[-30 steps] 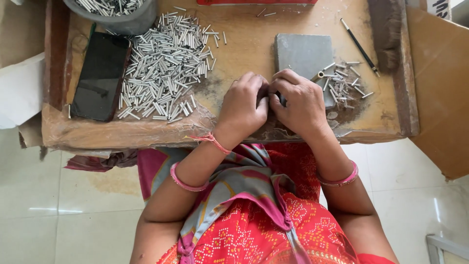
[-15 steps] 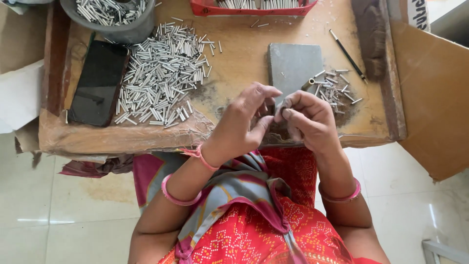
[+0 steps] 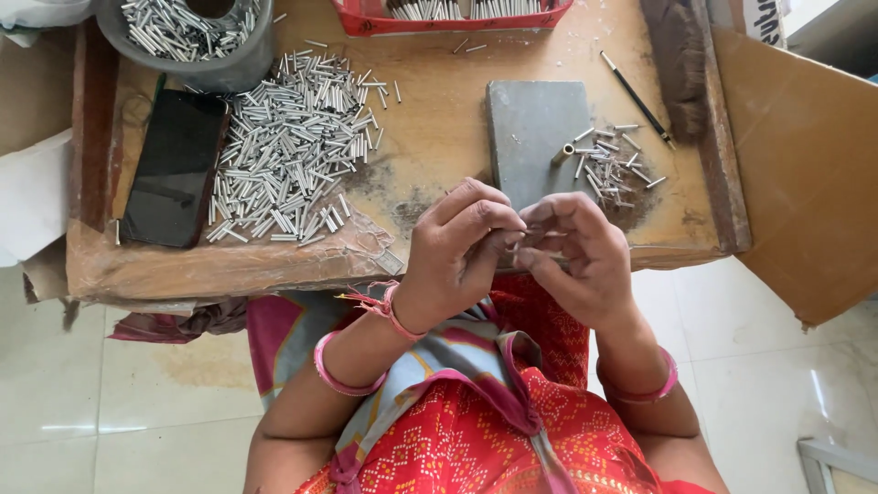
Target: Manually assembling small metal pins into components at a workbench.
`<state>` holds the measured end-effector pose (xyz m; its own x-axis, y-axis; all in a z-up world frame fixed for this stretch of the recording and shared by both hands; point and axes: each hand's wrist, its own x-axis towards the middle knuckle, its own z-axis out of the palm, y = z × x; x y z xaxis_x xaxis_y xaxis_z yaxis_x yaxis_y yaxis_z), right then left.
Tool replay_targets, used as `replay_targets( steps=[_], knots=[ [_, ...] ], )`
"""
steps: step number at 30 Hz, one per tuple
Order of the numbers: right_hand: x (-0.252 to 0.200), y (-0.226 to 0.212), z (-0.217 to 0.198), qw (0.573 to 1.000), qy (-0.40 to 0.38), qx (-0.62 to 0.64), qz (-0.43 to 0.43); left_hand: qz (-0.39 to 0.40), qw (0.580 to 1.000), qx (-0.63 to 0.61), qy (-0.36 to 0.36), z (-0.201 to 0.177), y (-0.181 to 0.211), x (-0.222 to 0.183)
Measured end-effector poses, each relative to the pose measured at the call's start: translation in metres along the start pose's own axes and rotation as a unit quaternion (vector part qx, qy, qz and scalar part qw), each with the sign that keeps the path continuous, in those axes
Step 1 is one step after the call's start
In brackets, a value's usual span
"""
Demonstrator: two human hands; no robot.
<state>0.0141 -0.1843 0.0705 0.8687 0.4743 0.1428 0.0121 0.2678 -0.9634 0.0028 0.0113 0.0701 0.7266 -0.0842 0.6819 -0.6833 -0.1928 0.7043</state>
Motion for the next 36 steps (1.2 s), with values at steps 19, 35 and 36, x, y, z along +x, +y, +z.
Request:
replay_targets(
  steps=[19, 35, 36],
  knots=[
    [0.037, 0.022, 0.006, 0.837, 0.138, -0.445, -0.288, -0.100, 0.980, 0.079, 0.150, -0.020, -0.019, -0.017],
    [0.014, -0.002, 0.038, 0.830, 0.021, -0.460, -0.314, -0.308, 0.881, -0.359, 0.016, -0.006, -0.026, -0.035],
    [0.013, -0.004, 0.040, 0.809, 0.028, -0.463, -0.360, -0.326, 0.862, -0.388, 0.002, -0.004, -0.025, -0.036]
  ],
)
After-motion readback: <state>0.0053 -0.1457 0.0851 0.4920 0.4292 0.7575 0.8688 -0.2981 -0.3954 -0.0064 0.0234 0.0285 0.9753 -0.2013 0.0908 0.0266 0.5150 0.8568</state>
